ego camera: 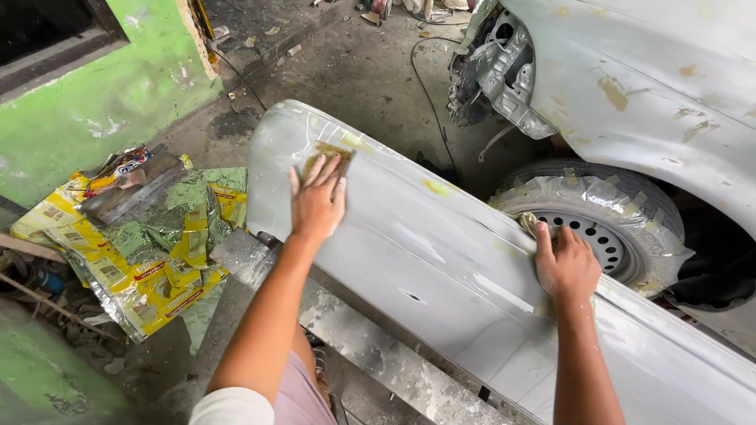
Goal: The person sands a white car bumper with a sanding block and wipes the surface with a cloth. The bumper is placed on a metal stand next to a vehicle.
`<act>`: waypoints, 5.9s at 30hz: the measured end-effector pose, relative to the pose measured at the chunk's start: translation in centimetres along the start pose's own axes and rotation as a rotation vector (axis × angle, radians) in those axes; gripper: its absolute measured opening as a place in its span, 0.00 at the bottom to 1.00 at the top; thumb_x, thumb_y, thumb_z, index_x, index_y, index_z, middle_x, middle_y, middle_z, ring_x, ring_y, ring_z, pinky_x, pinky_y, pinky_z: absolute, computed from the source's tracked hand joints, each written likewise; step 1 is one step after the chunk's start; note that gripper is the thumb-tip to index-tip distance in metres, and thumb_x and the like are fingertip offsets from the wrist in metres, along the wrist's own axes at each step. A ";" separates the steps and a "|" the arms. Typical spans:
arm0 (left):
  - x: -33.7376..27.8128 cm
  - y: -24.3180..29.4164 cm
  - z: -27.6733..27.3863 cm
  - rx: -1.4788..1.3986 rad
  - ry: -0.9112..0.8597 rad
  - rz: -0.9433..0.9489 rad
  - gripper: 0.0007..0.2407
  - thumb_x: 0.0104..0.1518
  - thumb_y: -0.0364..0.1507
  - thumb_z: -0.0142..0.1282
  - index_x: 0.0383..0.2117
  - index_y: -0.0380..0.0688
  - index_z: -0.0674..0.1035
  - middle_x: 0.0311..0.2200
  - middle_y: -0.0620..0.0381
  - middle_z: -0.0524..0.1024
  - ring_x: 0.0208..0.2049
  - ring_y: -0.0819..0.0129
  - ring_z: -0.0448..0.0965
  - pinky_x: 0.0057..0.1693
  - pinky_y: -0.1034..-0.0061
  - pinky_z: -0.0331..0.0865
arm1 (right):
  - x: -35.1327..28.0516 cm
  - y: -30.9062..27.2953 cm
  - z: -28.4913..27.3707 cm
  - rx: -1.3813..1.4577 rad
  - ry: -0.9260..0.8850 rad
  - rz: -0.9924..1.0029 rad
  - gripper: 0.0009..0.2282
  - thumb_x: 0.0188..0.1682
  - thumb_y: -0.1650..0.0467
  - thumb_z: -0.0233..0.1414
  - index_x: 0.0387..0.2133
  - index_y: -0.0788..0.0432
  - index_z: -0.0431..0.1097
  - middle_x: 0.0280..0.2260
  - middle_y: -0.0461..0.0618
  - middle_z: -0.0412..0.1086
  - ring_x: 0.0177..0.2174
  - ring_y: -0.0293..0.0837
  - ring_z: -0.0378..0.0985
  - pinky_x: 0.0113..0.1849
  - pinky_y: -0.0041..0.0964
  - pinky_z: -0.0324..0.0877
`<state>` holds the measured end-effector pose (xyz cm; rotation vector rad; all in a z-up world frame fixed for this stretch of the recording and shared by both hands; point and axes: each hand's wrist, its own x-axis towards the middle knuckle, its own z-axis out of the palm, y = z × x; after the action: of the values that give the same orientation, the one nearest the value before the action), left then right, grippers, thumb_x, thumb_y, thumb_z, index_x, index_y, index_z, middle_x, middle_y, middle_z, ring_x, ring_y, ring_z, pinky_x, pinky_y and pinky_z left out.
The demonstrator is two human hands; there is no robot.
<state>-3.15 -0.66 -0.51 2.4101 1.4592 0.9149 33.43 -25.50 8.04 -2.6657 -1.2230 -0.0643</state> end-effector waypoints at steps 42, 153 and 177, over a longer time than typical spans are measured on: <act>2.3 6.1 2.4 -0.083 -0.157 -0.251 0.44 0.52 0.43 0.67 0.67 0.26 0.54 0.60 0.33 0.54 0.61 0.36 0.58 0.62 0.47 0.62 | 0.3 0.1 1.0 -0.025 0.072 0.012 0.31 0.63 0.44 0.31 0.37 0.54 0.71 0.35 0.57 0.74 0.45 0.58 0.77 0.47 0.50 0.69; 5.4 17.4 4.2 -0.213 -0.240 0.755 0.06 0.46 0.32 0.63 0.25 0.66 0.79 0.28 0.75 0.75 0.40 0.69 0.76 0.50 0.67 0.64 | 1.1 0.3 1.5 0.104 0.137 -0.046 0.30 0.65 0.50 0.28 0.29 0.55 0.71 0.30 0.55 0.71 0.38 0.58 0.76 0.41 0.49 0.68; 7.2 -0.7 -2.1 0.017 -0.060 0.046 0.13 0.58 0.47 0.63 0.41 0.63 0.75 0.40 0.65 0.77 0.47 0.58 0.77 0.53 0.57 0.63 | 1.1 0.5 1.5 0.095 0.140 -0.020 0.30 0.66 0.50 0.29 0.32 0.54 0.74 0.32 0.56 0.75 0.39 0.58 0.78 0.43 0.49 0.70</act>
<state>-2.54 5.51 3.75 2.4709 1.4021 0.8347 34.45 -24.73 6.63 -2.5214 -1.1779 -0.1875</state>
